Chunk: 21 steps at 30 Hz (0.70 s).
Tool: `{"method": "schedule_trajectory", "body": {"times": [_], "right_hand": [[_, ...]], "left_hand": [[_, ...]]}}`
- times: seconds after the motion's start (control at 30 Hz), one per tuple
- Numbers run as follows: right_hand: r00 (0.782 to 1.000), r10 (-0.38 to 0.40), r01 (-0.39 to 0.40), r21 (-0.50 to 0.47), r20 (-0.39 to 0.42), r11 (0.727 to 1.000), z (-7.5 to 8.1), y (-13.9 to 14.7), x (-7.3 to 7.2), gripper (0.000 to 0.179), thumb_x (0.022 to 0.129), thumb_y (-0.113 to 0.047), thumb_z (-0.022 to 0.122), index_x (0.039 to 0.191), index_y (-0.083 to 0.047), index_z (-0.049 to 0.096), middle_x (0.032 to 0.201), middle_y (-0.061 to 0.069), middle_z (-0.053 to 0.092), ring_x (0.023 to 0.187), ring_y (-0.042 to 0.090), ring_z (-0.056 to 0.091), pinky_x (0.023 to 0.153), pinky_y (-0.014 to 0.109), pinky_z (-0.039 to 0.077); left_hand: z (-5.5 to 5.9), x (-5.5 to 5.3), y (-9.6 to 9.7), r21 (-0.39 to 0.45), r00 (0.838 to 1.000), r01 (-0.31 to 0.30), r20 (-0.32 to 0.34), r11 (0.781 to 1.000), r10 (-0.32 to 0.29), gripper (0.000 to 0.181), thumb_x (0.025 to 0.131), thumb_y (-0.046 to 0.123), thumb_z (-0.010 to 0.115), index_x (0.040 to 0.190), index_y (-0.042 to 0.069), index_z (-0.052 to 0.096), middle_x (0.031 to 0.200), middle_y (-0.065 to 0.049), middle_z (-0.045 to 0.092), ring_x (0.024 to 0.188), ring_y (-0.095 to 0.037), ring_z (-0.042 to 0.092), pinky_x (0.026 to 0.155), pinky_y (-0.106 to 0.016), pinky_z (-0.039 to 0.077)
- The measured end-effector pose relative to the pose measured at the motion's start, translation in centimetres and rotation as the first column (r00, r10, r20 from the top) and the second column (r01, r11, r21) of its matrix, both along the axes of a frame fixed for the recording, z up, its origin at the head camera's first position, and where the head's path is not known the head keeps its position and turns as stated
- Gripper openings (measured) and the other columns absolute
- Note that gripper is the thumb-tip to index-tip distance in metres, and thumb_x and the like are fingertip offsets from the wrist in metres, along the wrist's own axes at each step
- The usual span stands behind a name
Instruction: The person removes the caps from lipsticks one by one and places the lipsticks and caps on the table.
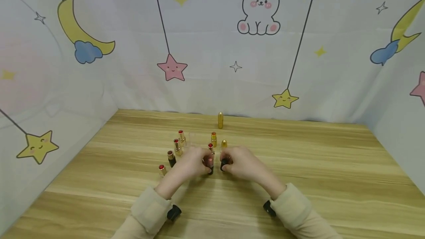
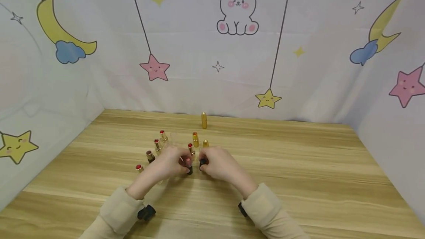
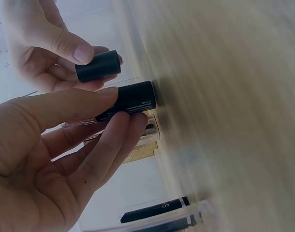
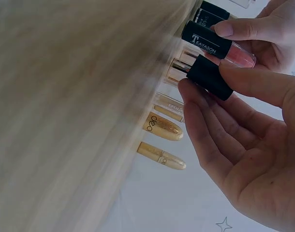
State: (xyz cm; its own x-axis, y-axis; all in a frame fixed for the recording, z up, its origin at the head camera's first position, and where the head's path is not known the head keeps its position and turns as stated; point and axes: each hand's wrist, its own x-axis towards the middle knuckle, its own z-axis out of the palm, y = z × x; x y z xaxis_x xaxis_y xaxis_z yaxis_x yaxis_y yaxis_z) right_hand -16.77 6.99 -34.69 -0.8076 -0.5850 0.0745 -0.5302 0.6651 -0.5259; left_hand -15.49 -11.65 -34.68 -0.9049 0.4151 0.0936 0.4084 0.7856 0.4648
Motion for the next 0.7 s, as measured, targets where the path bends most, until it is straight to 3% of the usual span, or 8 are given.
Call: {"method": "schedule_trajectory", "body": {"times": [0.07,0.17,0.3,0.7], "right_hand": [[1.0,0.003,-0.003,0.027,-0.002,1.0,0.06,-0.18,0.05,0.013,0.08,-0.009,0.075,0.09,-0.009,0.067,0.077,-0.003,0.063,0.068,0.01,0.052,0.063,0.027,0.044],[1.0,0.013,-0.012,0.064,-0.004,0.998,0.06,-0.37,0.06,0.014,0.08,-0.01,0.075,0.09,-0.008,0.066,0.077,-0.002,0.061,0.068,0.011,0.051,0.062,0.028,0.043],[1.0,0.021,-0.02,0.095,-0.017,0.995,-0.11,-0.42,0.12,0.014,0.08,-0.01,0.076,0.088,-0.009,0.065,0.078,-0.002,0.061,0.068,0.01,0.052,0.062,0.027,0.045],[0.998,0.057,-0.056,0.117,-0.008,0.992,-0.38,-0.39,0.12,0.014,0.078,-0.007,0.077,0.083,-0.008,0.064,0.08,0.0,0.062,0.071,0.01,0.052,0.062,0.026,0.045]], "left_hand": [[-0.03,-0.04,0.02,-0.008,1.0,-0.002,-0.003,1.0,0.002,0.025,0.068,0.001,0.08,0.068,0.014,0.059,0.066,0.005,0.059,0.066,-0.009,0.052,0.085,-0.039,0.041],[-0.04,-0.04,0.06,-0.011,1.0,-0.004,0.004,1.0,0.004,0.025,0.068,0.001,0.081,0.068,0.014,0.059,0.066,0.005,0.06,0.066,-0.009,0.052,0.086,-0.043,0.041],[0.01,-0.03,0.03,-0.005,1.0,-0.006,0.03,1.0,0.006,0.024,0.07,0.0,0.08,0.07,0.014,0.06,0.068,0.004,0.059,0.066,-0.009,0.05,0.066,-0.029,0.043],[-0.12,-0.25,-0.1,-0.038,0.999,-0.01,0.042,0.999,0.012,0.025,0.067,0.003,0.081,0.07,0.014,0.059,0.069,0.004,0.057,0.068,-0.011,0.049,0.065,-0.028,0.04]]}}
